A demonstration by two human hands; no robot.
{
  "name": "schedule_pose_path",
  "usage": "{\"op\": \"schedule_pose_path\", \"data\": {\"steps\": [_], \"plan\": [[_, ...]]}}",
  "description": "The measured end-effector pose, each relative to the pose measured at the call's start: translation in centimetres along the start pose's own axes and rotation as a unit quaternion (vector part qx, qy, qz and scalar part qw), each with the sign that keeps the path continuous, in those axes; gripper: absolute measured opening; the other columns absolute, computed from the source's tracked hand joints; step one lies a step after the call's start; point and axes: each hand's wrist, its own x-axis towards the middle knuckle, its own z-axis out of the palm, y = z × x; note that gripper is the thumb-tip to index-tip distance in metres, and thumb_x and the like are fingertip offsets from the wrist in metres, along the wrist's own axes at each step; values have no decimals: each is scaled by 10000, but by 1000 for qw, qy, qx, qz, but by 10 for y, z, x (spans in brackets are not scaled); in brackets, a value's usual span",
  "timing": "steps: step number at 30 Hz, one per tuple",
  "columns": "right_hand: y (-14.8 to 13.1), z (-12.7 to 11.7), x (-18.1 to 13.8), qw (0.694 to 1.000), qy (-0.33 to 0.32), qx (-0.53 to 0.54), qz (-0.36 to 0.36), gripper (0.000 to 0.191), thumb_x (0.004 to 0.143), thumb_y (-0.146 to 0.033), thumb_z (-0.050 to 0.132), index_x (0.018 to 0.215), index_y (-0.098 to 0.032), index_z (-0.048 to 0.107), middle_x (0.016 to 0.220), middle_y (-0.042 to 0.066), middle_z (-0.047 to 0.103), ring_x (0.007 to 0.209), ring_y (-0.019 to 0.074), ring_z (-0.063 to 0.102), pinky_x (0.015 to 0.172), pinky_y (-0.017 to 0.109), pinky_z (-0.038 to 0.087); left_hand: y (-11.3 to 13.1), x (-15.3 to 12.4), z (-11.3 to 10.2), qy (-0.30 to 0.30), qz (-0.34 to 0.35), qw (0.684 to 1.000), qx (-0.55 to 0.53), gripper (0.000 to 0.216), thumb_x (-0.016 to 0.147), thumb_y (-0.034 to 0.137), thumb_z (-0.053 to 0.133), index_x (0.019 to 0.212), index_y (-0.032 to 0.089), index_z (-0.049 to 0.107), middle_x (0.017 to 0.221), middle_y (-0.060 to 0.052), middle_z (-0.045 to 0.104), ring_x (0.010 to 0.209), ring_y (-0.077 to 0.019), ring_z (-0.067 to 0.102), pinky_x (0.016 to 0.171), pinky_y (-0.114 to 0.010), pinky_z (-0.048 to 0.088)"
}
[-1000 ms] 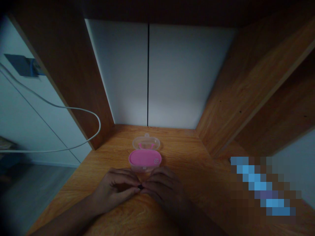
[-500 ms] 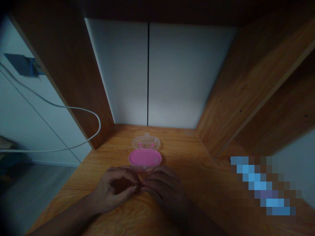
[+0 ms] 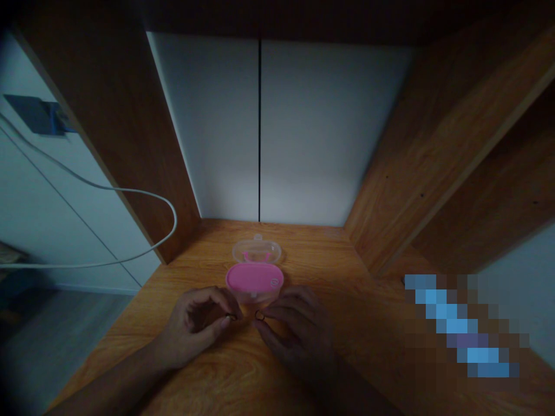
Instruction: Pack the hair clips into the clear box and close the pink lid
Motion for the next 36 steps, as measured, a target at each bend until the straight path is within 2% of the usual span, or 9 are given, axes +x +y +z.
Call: {"op": "schedule_pose_path", "data": {"steps": [5, 10, 14, 17, 23, 31, 36], "plan": [[-1, 5, 1, 996, -51, 53, -41, 214, 799, -152, 754, 979, -230, 668, 799, -7, 759, 748, 158, 674, 683, 306, 571, 2, 0, 6, -22, -1, 999, 35, 21, 800, 147, 662, 806, 137, 679, 771, -91, 728, 702, -188, 675, 677, -297, 535], [-2, 9, 0, 996, -46, 59, -47, 196, 830, -177, 737, 1001, -232, 660, 807, 7, 754, 745, 165, 672, 662, 310, 569, 7, 2, 12, -15, -10, 999, 43, 33, 786, 159, 690, 784, 138, 716, 756, -82, 753, 678, -181, 694, 655, -276, 543], [0, 9, -4, 997, -52, 38, -41, 192, 830, -158, 728, 998, -231, 666, 813, 1, 753, 757, 157, 676, 688, 305, 573, 6, 3, 13, -3, -45, 998, 47, 69, 797, 183, 705, 811, 150, 763, 773, -70, 777, 687, -174, 714, 674, -262, 556], [1, 8, -6, 998, -60, 13, -34, 206, 830, -146, 720, 1010, -236, 677, 831, -2, 758, 784, 156, 687, 720, 306, 579, 4, 3, 14, -2, -91, 996, 17, 105, 811, 218, 708, 839, 160, 791, 817, -77, 793, 723, -193, 733, 704, -282, 573], [1, 6, -6, 999, -42, -15, -32, 243, 812, -113, 735, 1017, -236, 690, 848, 4, 769, 797, 170, 697, 722, 323, 594, 6, 3, 17, -39, -175, 978, -108, 189, 841, 332, 715, 916, 185, 808, 905, -80, 796, 835, -235, 744, 784, -333, 577], [3, 6, -9, 998, -50, -17, -43, 235, 838, -168, 742, 1057, -247, 713, 873, 0, 778, 816, 169, 709, 733, 318, 616, 5, 5, 20, -43, -199, 970, -136, 225, 853, 391, 705, 908, 201, 812, 914, -74, 796, 772, -206, 736, 744, -302, 560], [2, 6, -7, 996, -51, -18, -64, 253, 841, -166, 744, 1083, -222, 698, 896, 5, 777, 843, 164, 704, 723, 301, 615, 3, 5, 20, -54, -214, 963, -157, 251, 842, 412, 714, 902, 188, 810, 849, -69, 797, 764, -206, 730, 743, -306, 547]]}}
